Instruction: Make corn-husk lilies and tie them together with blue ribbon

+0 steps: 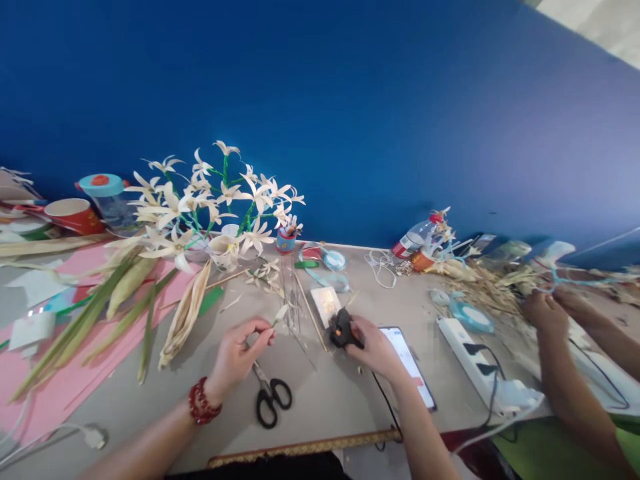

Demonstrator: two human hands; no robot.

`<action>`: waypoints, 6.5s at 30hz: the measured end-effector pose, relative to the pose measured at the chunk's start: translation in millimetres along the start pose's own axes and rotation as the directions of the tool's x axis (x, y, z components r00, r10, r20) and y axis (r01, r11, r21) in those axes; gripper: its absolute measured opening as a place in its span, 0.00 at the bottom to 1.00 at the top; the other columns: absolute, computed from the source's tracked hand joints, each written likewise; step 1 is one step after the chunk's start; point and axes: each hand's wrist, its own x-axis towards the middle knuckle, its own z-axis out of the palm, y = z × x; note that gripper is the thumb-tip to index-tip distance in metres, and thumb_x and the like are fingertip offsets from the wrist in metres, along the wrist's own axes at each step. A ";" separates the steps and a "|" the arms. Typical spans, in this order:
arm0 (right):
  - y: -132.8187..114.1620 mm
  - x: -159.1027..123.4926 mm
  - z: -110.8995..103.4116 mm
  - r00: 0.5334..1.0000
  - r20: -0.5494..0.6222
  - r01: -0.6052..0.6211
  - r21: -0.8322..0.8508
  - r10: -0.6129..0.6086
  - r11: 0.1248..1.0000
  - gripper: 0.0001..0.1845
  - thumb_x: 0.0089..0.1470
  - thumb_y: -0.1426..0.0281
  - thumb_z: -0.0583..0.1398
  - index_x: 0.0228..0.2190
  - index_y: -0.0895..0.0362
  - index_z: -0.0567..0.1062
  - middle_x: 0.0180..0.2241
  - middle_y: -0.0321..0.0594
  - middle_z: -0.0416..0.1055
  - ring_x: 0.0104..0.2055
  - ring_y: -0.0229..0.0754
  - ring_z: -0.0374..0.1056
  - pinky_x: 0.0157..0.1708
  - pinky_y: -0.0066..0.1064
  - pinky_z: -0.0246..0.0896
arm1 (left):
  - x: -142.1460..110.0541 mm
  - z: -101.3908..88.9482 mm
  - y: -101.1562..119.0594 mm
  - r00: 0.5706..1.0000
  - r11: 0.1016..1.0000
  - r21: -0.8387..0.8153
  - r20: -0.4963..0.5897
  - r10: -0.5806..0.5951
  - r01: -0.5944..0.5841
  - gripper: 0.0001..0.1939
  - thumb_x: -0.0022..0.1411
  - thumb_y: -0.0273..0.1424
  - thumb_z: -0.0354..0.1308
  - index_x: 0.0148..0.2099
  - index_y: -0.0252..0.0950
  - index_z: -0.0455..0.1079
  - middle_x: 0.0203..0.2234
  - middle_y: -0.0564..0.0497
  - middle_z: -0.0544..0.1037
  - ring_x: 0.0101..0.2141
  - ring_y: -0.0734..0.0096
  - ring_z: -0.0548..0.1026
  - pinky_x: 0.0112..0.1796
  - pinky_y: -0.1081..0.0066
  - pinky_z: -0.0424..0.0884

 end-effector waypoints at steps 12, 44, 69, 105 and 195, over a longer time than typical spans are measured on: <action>-4.7 -10.2 0.5 0.969 0.065 -0.110 0.977 0.239 0.182 0.20 0.50 0.56 0.57 0.39 0.57 0.75 0.38 0.45 0.73 0.27 0.41 0.64 0.26 0.33 0.60 | 0.8 -1.6 5.7 1.000 0.997 0.071 -0.004 -0.023 0.023 0.10 0.64 0.30 0.54 0.30 0.36 0.69 0.25 0.53 0.75 0.29 0.71 0.74 0.34 0.72 0.67; -123.0 -17.8 61.0 0.975 -0.152 0.203 0.323 -0.161 0.924 0.07 0.56 0.67 0.54 0.31 0.55 0.70 0.22 0.36 0.67 0.25 0.41 0.67 0.27 0.30 0.61 | -2.2 -3.7 9.3 0.968 0.946 -0.205 0.035 -0.249 0.251 0.13 0.64 0.36 0.55 0.31 0.33 0.71 0.22 0.51 0.75 0.25 0.73 0.72 0.30 0.74 0.69; -123.2 -17.5 65.0 0.959 -0.210 0.237 0.242 -0.188 0.941 0.06 0.55 0.68 0.54 0.29 0.54 0.69 0.21 0.36 0.69 0.24 0.41 0.67 0.26 0.29 0.61 | -2.8 -3.2 11.0 0.965 0.934 -0.243 0.049 -0.258 0.262 0.14 0.63 0.38 0.56 0.31 0.33 0.71 0.22 0.51 0.74 0.25 0.72 0.72 0.29 0.74 0.69; -120.2 -17.7 71.5 0.946 -0.235 0.280 0.242 -0.224 0.929 0.06 0.56 0.69 0.53 0.28 0.55 0.67 0.20 0.34 0.65 0.23 0.40 0.64 0.26 0.29 0.57 | -2.6 -2.7 12.3 0.964 0.920 -0.288 0.068 -0.256 0.265 0.13 0.64 0.36 0.55 0.31 0.33 0.69 0.22 0.52 0.73 0.24 0.74 0.70 0.28 0.74 0.67; -148.1 14.4 27.6 0.995 0.041 0.011 0.846 -0.086 0.533 0.06 0.54 0.66 0.63 0.34 0.56 0.78 0.32 0.41 0.80 0.31 0.40 0.76 0.36 0.33 0.73 | -5.2 -6.1 16.6 0.980 0.923 -0.331 0.042 -0.192 0.195 0.13 0.63 0.37 0.56 0.29 0.35 0.68 0.22 0.53 0.71 0.24 0.74 0.68 0.29 0.74 0.65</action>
